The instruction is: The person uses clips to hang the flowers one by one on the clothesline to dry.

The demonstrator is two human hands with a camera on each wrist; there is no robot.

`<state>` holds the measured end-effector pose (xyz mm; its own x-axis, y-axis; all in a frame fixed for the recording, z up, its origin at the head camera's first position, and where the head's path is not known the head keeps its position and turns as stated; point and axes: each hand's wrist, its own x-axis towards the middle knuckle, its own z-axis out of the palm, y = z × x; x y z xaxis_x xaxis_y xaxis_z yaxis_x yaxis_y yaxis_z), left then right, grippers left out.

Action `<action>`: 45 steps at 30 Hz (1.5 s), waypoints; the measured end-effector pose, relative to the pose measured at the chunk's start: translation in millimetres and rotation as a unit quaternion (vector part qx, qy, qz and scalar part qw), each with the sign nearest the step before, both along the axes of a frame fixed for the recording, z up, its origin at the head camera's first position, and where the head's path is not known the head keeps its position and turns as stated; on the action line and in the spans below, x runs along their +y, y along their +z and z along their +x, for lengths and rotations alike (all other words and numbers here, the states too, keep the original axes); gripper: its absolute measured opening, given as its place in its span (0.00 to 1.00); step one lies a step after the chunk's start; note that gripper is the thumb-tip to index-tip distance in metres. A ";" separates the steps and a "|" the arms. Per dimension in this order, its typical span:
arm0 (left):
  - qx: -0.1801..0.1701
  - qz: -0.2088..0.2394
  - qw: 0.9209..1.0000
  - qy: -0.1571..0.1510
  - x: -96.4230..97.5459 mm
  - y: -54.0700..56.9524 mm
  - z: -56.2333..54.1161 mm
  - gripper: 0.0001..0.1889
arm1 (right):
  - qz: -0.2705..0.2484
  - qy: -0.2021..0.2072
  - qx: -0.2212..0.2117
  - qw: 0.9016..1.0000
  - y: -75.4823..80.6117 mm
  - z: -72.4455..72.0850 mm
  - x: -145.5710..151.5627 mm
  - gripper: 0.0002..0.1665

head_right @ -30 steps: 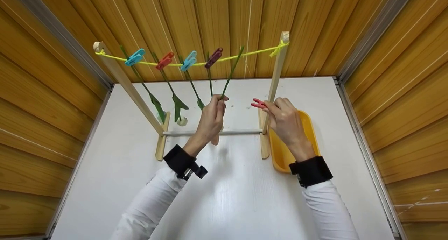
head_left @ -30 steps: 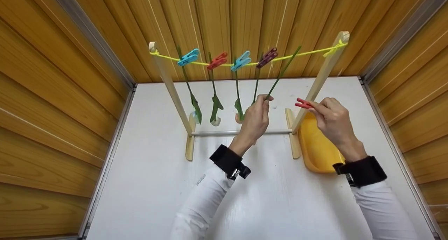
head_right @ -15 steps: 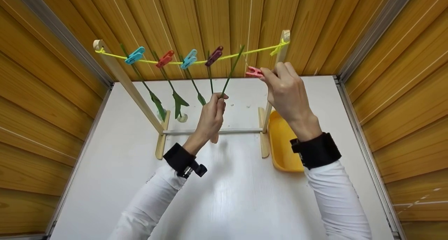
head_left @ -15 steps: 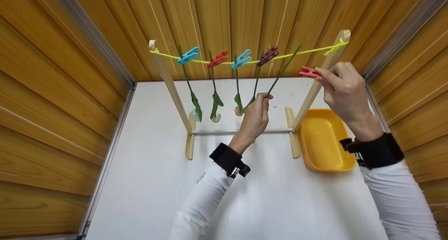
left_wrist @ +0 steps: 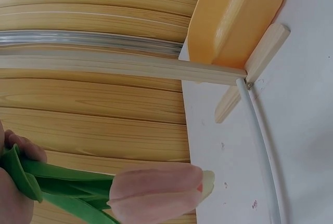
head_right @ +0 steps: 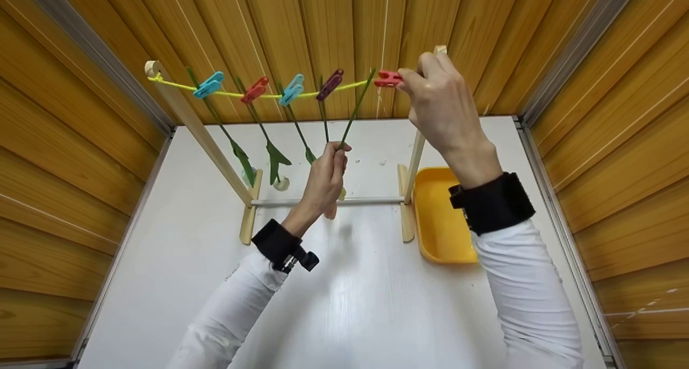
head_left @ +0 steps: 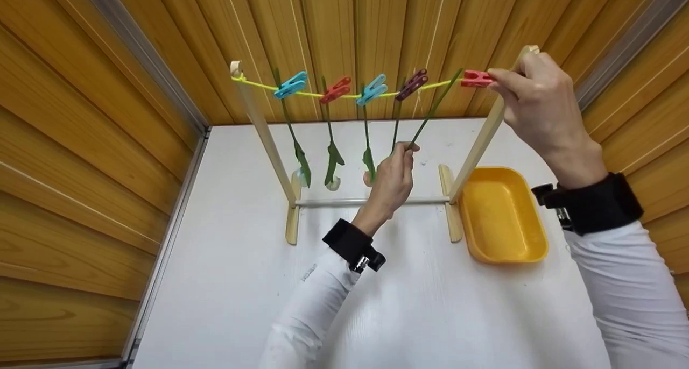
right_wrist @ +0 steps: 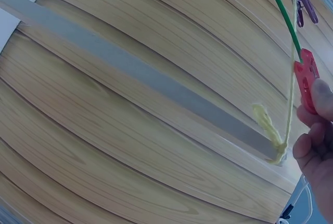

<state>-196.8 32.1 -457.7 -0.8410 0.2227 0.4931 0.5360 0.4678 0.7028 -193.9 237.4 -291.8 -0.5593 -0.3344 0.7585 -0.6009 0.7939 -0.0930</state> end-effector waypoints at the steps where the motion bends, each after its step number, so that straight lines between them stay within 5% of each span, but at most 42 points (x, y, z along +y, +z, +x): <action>1: 0.000 0.000 1.000 -0.001 0.4 0.1 0.2 0.15 | 0.008 -0.002 -0.013 1.000 2.6 0.1 0.0 0.11; 12: -0.008 -0.002 1.000 -0.008 3.5 -0.3 0.3 0.16 | 0.065 -0.028 -0.130 0.989 26.7 0.4 -8.3 0.10; 21: -0.023 0.014 1.000 -0.016 5.4 -6.1 -1.1 0.15 | 0.134 -0.019 -0.210 0.968 40.6 -6.2 -15.8 0.12; 37: -0.029 0.011 0.999 -0.023 8.7 -14.3 -3.4 0.15 | 0.230 -0.027 -0.187 0.955 44.1 -17.3 -22.0 0.11; 45: -0.025 0.007 1.000 -0.017 13.9 -11.4 -4.8 0.14 | 0.224 -0.034 -0.208 0.951 44.0 -16.0 -17.3 0.15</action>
